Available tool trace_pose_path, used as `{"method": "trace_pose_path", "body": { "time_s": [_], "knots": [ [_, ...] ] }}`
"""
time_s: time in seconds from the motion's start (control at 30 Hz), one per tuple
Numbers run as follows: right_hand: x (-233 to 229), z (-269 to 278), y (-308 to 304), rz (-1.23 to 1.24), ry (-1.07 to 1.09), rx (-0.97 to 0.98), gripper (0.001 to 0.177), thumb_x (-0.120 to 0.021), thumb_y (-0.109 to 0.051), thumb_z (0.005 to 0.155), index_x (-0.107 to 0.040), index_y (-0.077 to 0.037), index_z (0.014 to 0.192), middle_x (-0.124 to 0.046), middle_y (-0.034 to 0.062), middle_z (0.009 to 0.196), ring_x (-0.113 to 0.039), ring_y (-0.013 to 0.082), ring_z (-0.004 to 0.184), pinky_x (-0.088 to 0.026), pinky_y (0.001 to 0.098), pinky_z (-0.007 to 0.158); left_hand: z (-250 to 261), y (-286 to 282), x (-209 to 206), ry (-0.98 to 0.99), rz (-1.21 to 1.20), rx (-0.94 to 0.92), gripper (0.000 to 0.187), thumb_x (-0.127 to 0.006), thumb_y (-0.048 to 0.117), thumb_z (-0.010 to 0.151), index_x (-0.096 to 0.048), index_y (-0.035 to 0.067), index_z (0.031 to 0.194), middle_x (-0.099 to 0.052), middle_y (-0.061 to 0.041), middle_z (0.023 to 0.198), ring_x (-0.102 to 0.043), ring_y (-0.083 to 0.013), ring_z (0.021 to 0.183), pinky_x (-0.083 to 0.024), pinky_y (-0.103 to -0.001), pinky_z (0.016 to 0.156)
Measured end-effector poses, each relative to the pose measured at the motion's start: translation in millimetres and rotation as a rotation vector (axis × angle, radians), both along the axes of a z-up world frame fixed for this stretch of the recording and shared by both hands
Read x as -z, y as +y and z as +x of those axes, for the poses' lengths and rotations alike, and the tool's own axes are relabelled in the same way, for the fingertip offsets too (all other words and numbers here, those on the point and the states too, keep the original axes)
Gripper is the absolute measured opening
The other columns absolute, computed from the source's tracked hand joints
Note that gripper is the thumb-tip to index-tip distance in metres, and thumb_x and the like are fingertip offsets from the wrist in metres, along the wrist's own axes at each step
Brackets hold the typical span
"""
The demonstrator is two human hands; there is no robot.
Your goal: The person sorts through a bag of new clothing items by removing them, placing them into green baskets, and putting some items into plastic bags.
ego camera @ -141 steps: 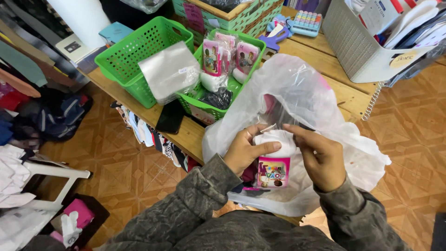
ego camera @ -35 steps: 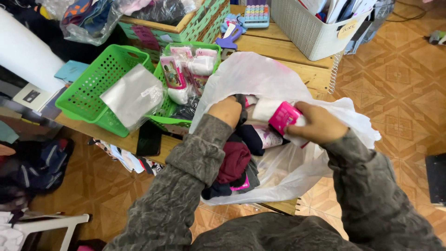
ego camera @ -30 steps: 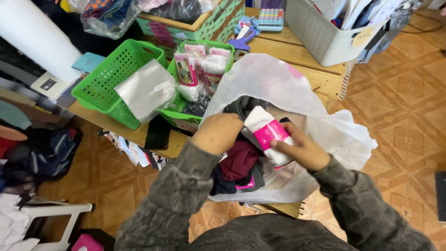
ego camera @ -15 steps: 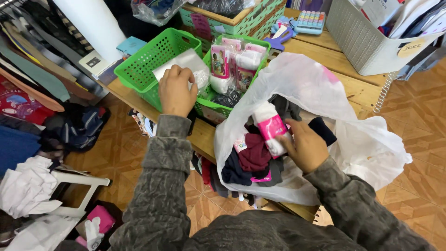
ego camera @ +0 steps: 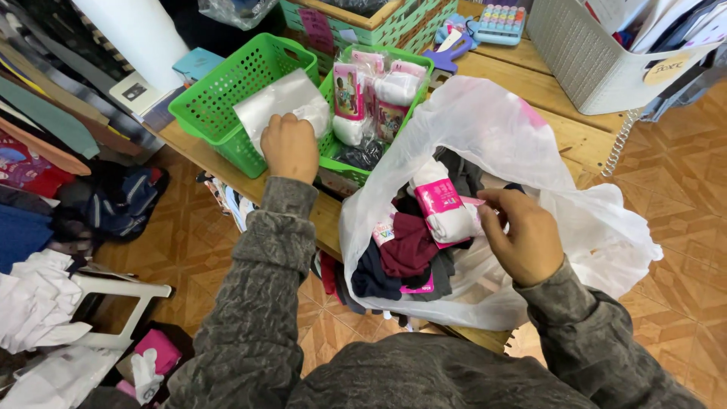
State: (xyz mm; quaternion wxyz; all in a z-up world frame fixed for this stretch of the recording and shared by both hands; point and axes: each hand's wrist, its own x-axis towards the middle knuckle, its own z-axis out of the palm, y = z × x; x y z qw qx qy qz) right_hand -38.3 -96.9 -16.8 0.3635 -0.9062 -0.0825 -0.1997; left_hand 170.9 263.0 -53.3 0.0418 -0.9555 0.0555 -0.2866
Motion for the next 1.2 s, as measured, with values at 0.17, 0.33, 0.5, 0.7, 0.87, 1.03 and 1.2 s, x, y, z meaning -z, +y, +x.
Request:
{"method": "trace_pose_path", "body": {
  "time_s": [0.17, 0.33, 0.5, 0.7, 0.87, 1.03, 1.2],
  "knots": [
    [-34, -20, -6, 0.097, -0.078, 0.019, 0.019, -0.064, -0.009, 0.099, -0.073, -0.003, 0.114, -0.074, 0.0107, 0.094, -0.069, 0.0174, 0.076, -0.054, 0.0308, 0.069, -22, -8, -39, -0.029, -0.052, 0.053, 0.03, -0.082, 0.031, 0.076, -0.078, 0.002, 0.083, -0.069, -0.013, 0.096, -0.061, -0.0337, 0.098, -0.051, -0.05, 0.077],
    [-50, -33, -2, 0.143, -0.116, -0.027, 0.017, -0.063, -0.007, 0.101, -0.073, -0.003, 0.115, -0.074, 0.0074, 0.092, -0.067, 0.0116, 0.078, -0.052, 0.027, 0.07, 3, 11, -6, 0.043, -0.019, -0.003, 0.029, -0.082, 0.031, 0.082, -0.078, 0.003, 0.086, -0.068, -0.011, 0.101, -0.061, -0.0317, 0.102, -0.051, -0.049, 0.082],
    [-46, -33, 7, 0.145, -0.052, -0.026, 0.017, -0.067, -0.009, 0.096, -0.075, -0.004, 0.11, -0.071, 0.0051, 0.082, -0.056, 0.0099, 0.062, -0.043, 0.0258, 0.056, -21, 0, -36, -0.074, -0.032, 0.011, 0.048, -0.086, 0.046, 0.073, -0.08, 0.002, 0.093, -0.065, -0.012, 0.102, -0.057, -0.0334, 0.101, -0.046, -0.049, 0.083],
    [-43, -33, 18, 0.124, -0.047, -0.088, 0.015, -0.068, -0.01, 0.094, -0.075, -0.005, 0.107, -0.069, 0.0031, 0.081, -0.05, 0.0097, 0.057, -0.038, 0.0258, 0.051, -27, 1, -49, 0.036, -0.081, 0.01, 0.038, -0.088, 0.038, 0.073, -0.081, 0.003, 0.087, -0.064, -0.014, 0.101, -0.055, -0.0344, 0.101, -0.042, -0.05, 0.086],
    [-39, -33, 23, 0.13, -0.017, -0.117, 0.017, -0.068, -0.011, 0.092, -0.075, -0.006, 0.106, -0.069, 0.002, 0.08, -0.049, 0.0083, 0.053, -0.036, 0.0258, 0.049, -31, 2, -51, 0.067, -0.066, 0.051, 0.031, -0.087, 0.033, 0.074, -0.081, 0.005, 0.085, -0.066, -0.013, 0.102, -0.056, -0.0326, 0.104, -0.043, -0.05, 0.09],
    [-36, -35, 24, 0.113, -0.007, -0.136, 0.018, -0.068, -0.011, 0.091, -0.076, -0.007, 0.107, -0.068, 0.0017, 0.078, -0.045, 0.0086, 0.051, -0.035, 0.0266, 0.047, -12, 1, -39, 0.098, -0.003, 0.013, 0.023, -0.08, 0.025, 0.076, -0.08, 0.004, 0.085, -0.069, -0.014, 0.103, -0.06, -0.0325, 0.102, -0.046, -0.05, 0.087],
    [-32, -33, 24, 0.125, 0.007, -0.138, 0.018, -0.07, -0.012, 0.09, -0.076, -0.007, 0.106, -0.069, 0.0017, 0.075, -0.043, 0.0092, 0.048, -0.034, 0.0271, 0.046, 0, -10, -42, 0.252, 0.093, -0.055, 0.012, -0.067, 0.011, 0.085, -0.079, 0.01, 0.085, -0.076, -0.013, 0.088, -0.072, -0.0351, 0.086, -0.05, -0.056, 0.082]
  ]
}}
